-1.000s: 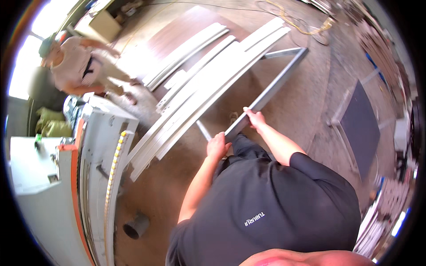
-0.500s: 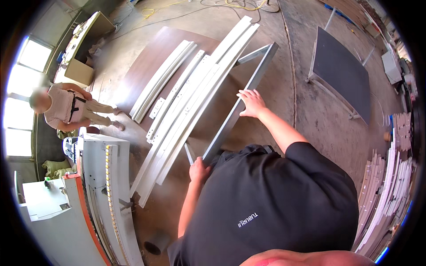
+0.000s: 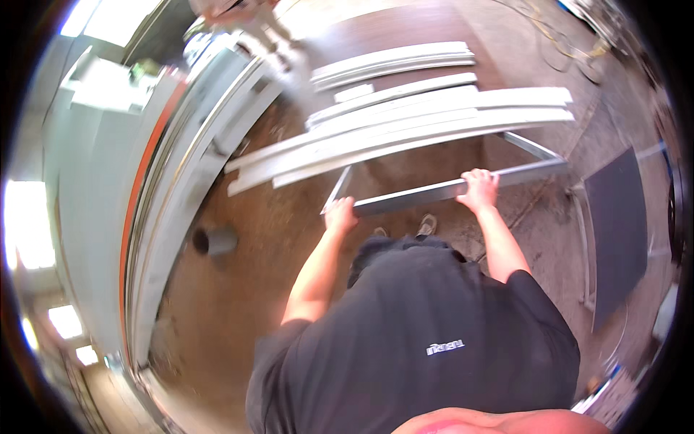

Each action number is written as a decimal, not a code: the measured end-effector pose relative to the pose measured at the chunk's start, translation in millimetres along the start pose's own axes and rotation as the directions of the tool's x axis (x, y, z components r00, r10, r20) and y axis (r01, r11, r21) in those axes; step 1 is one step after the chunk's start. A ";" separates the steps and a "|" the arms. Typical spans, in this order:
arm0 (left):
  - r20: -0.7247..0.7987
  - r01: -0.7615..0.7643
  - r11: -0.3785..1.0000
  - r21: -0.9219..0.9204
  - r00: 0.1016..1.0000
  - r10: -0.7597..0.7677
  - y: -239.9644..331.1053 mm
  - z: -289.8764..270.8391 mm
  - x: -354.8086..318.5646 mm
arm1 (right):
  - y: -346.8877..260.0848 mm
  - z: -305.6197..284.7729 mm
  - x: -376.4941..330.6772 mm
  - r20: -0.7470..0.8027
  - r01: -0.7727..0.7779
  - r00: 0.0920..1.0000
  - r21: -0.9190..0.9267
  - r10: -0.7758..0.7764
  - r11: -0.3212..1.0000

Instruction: The person feeds white rectangular wood planks into a conveyor-based processing machine one at a time, then collects the processed pieces and stacks them on a nearby metal table. The person also moves a dark rectangular board and organizes the finished planks into a neat pile.

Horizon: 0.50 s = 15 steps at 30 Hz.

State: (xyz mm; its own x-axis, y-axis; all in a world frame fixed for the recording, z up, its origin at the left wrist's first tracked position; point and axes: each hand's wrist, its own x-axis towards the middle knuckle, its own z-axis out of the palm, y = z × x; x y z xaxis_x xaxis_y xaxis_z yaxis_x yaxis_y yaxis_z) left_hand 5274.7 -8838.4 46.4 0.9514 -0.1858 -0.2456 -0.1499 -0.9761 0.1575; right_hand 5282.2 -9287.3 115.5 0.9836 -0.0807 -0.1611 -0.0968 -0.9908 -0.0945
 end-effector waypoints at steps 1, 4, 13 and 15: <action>-0.006 -0.005 1.000 -0.010 1.000 0.005 -10.0 2.9 -20.1 | -9.0 2.0 -20.2 0.002 0.015 1.000 0.008 -0.015 1.000; 0.007 0.005 1.000 -0.012 1.000 -0.005 -50.9 9.4 -65.3 | -58.4 7.6 -79.9 0.000 -0.032 0.999 0.025 0.032 0.999; -0.071 -0.092 0.994 -0.063 0.994 0.088 -113.4 71.3 -261.5 | -99.3 86.2 -297.6 -0.059 0.056 0.997 0.022 -0.055 0.998; -0.070 -0.132 0.991 -0.020 0.989 0.130 -104.1 61.8 -265.4 | -91.5 71.9 -311.7 -0.066 0.010 0.998 0.035 -0.007 0.999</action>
State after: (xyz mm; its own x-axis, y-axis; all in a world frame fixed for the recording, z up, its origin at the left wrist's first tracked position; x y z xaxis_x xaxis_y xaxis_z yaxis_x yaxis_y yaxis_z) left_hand 5021.2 -8694.4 36.0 0.9403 -0.3027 -0.1556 -0.2685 -0.9406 0.2077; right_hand 4973.5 -9163.6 103.8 0.9922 -0.0803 -0.0954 -0.0925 -0.9872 -0.1303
